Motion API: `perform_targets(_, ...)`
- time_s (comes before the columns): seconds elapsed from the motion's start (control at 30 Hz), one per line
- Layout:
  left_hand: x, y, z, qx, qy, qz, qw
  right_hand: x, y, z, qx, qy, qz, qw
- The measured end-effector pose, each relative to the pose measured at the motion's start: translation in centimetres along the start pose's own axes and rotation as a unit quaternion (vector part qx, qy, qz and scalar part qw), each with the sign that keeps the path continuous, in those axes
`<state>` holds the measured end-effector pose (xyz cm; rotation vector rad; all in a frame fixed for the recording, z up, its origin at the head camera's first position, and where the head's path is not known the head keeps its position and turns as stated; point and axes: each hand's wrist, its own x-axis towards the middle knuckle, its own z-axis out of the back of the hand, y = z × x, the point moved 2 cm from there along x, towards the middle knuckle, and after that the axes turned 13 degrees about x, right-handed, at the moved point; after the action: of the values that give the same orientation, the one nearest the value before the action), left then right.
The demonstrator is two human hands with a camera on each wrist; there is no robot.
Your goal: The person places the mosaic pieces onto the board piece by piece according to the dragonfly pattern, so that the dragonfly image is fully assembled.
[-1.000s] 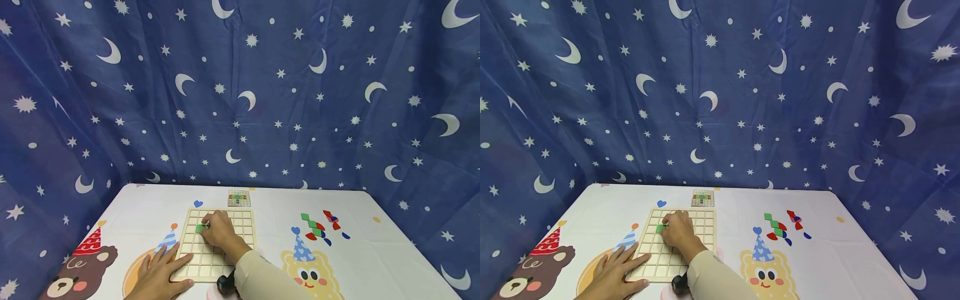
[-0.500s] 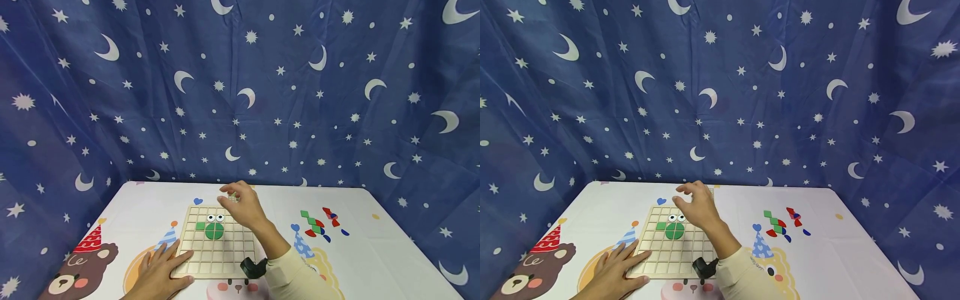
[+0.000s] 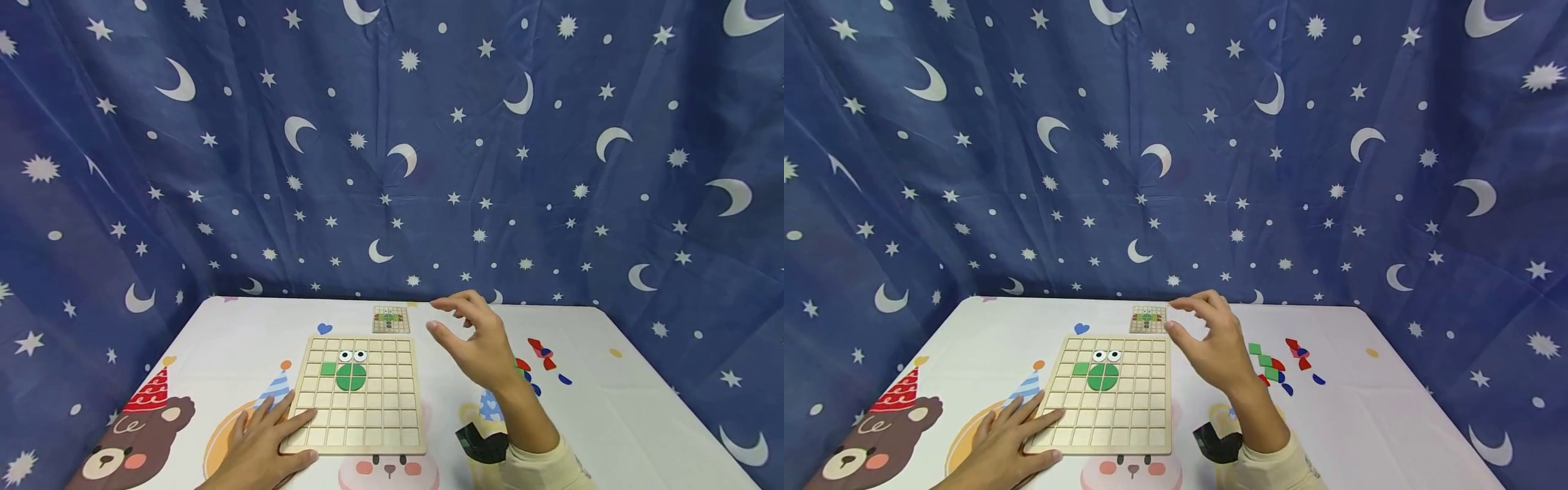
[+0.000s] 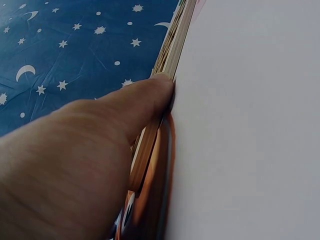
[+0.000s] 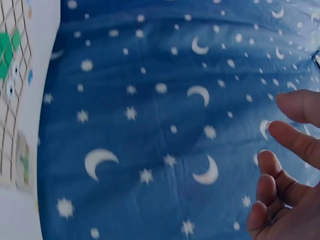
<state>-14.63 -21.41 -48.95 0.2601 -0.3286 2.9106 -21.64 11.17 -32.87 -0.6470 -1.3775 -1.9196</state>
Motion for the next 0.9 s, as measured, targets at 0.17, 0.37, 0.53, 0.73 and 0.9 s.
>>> perform_targets(0.17, 0.0, 0.0, -0.1, -0.004, -0.005, -0.003, 1.0000, -0.2, 0.6, 2.4, -0.009, -0.021, 0.031, 0.9992)
perform_targets(0.37, 0.0, 0.0, -0.1, -0.007, 0.007, 0.001, 1.0000, -0.3, 1.3, 4.6, -0.019, -0.051, 0.035, 0.9979)
perform_targets(0.53, 0.1, 0.1, 0.1, -0.011, 0.033, 0.014, 0.9993, -0.6, 0.0, 5.9, -0.032, -0.080, 0.002, 0.9962)
perform_targets(0.73, 0.1, 0.0, 0.1, -0.020, 0.060, 0.025, 0.9977, -0.9, -2.0, 7.1, -0.034, -0.111, -0.037, 0.9925)
perform_targets(0.9, 0.2, -0.1, 0.1, -0.019, 0.065, 0.028, 0.9973, -1.5, -4.0, 7.8, -0.045, -0.126, -0.086, 0.9873)
